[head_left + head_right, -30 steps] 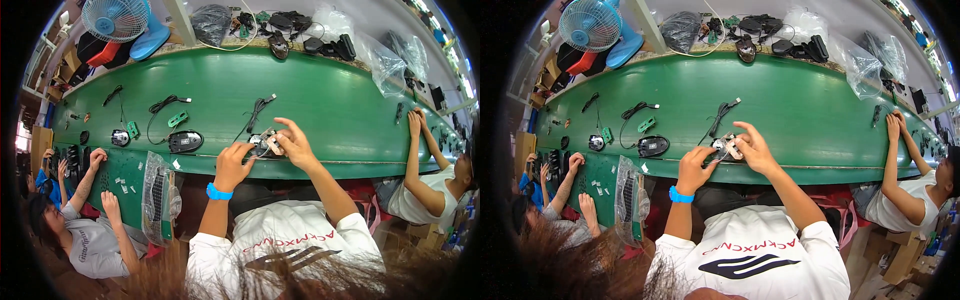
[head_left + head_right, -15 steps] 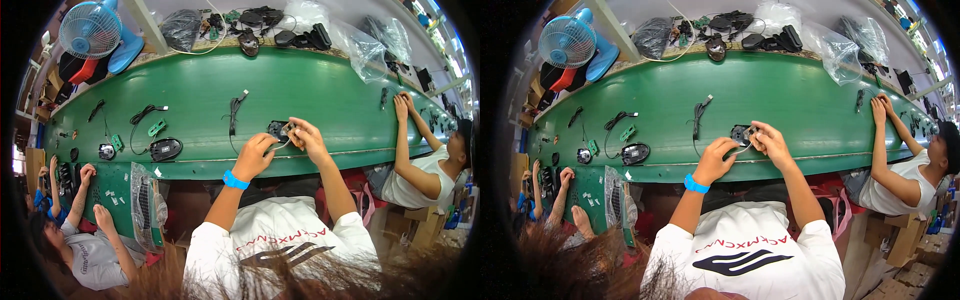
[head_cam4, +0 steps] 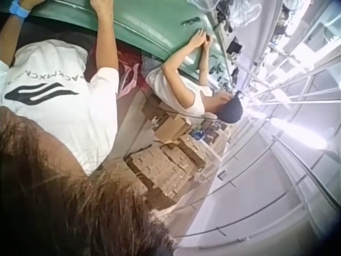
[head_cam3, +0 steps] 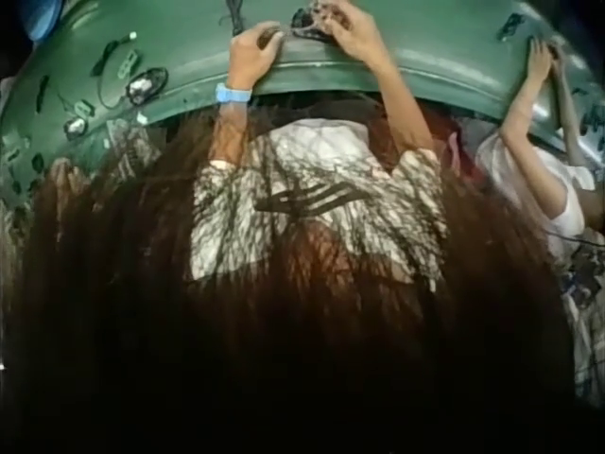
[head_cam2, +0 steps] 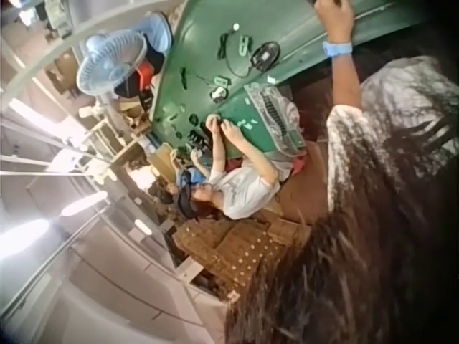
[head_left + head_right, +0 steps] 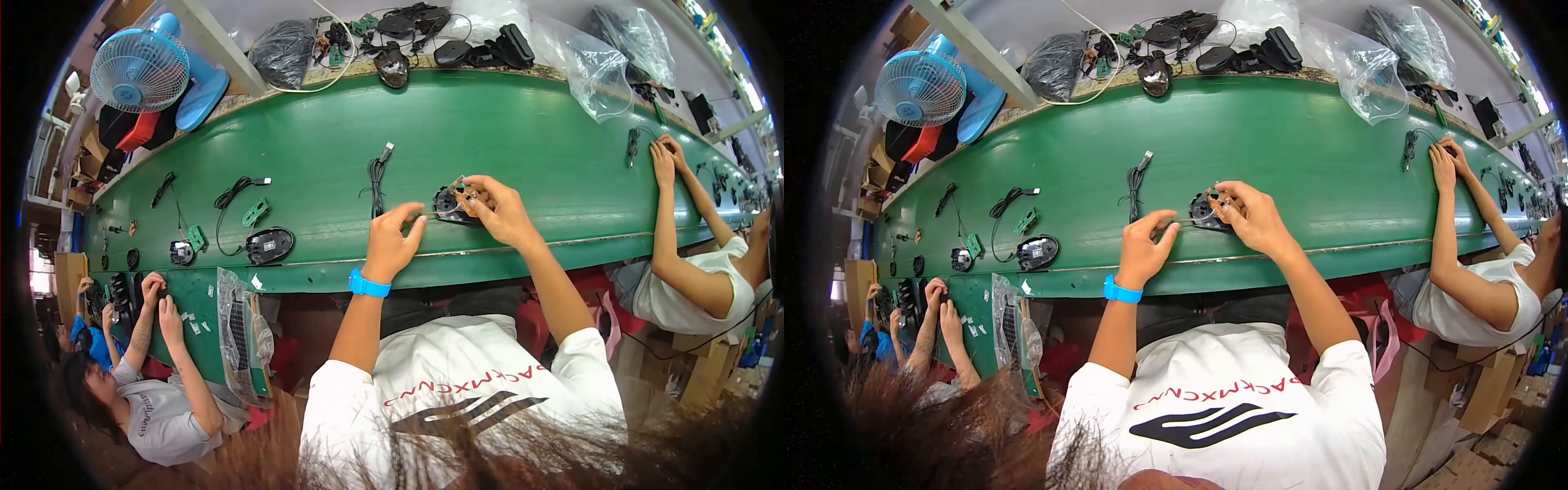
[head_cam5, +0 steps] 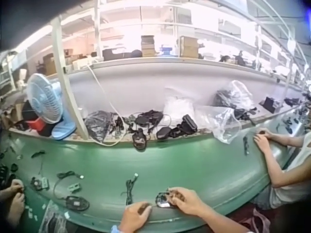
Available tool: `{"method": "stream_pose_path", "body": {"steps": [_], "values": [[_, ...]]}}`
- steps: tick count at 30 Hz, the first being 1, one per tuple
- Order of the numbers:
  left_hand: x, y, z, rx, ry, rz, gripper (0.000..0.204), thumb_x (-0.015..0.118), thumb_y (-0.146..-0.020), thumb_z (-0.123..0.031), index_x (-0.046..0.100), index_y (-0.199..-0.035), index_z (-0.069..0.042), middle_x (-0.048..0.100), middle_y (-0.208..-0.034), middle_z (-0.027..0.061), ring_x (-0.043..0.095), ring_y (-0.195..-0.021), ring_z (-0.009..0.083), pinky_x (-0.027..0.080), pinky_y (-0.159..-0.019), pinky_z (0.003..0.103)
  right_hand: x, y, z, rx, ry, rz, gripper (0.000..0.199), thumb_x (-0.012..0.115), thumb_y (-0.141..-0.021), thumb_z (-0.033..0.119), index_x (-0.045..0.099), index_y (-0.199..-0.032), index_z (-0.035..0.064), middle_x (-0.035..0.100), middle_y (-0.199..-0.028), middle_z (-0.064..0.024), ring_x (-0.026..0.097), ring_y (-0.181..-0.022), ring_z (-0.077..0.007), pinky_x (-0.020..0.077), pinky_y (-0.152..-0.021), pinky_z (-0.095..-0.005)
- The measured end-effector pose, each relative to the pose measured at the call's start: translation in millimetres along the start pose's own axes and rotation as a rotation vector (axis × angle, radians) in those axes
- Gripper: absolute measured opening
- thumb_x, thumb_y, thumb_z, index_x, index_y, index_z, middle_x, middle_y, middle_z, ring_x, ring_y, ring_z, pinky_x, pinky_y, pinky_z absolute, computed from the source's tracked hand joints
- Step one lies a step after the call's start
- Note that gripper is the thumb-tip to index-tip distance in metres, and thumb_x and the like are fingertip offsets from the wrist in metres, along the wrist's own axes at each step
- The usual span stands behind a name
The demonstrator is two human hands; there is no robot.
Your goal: The worker is assembling internal components and shells of computer mice on a factory assembly line.
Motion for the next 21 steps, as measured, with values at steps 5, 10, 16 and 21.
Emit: {"method": "stream_pose_path", "body": {"steps": [5,10,16,21], "values": [[-5,-2,10,-0.122,0.032,0.002,0.019,0.076,-0.087,-0.008,0.069,-0.104,0.0,0.067,-0.074,0.0067,0.049,-0.058,0.0087,0.04,-0.052,0.028,4,0,16,-0.193,0.135,-0.038,0.035,0.065,-0.089,-0.001,0.061,-0.124,0.0028,0.066,-0.102,-0.0129,0.066,-0.081,-0.0212,0.0534,-0.075,-0.0323],[-15,1,3,-0.156,0.081,-0.041,0.015,0.076,-0.087,-0.006,0.068,-0.098,0.001,0.066,-0.073,0.0051,0.048,-0.058,0.0079,0.039,-0.052,0.028,0,16,45,-0.332,0.275,-0.139,0.035,0.069,-0.086,-0.001,0.06,-0.119,0.0019,0.065,-0.106,-0.0127,0.066,-0.087,-0.0259,0.0554,-0.076,-0.036],[-18,-3,-18,-0.008,0.075,-0.049,0.012,0.075,-0.088,-0.004,0.067,-0.095,0.002,0.064,-0.077,0.0051,0.049,-0.062,0.0078,0.039,-0.054,0.027,1,20,47,-0.344,0.481,-0.202,0.036,0.075,-0.079,-0.001,0.058,-0.11,0.001,0.063,-0.112,-0.0167,0.065,-0.097,-0.0334,0.0558,-0.082,-0.0419],[-16,-3,-34,0.048,0.132,-0.021,0.01,0.074,-0.088,-0.003,0.067,-0.093,0.002,0.059,-0.078,0.0048,0.048,-0.063,0.0086,0.039,-0.055,0.026,2,21,44,-0.505,0.636,-0.252,0.032,0.075,-0.077,0.001,0.056,-0.104,0.0002,0.06,-0.11,-0.0151,0.062,-0.1,-0.0341,0.0528,-0.086,-0.0427]]}}
Point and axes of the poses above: each hand's wrist, its own y-axis away from the middle knuckle, its own x-axis out of the palm, z = x × y, the point moved 6 cm from there along -y, towards the middle knuckle
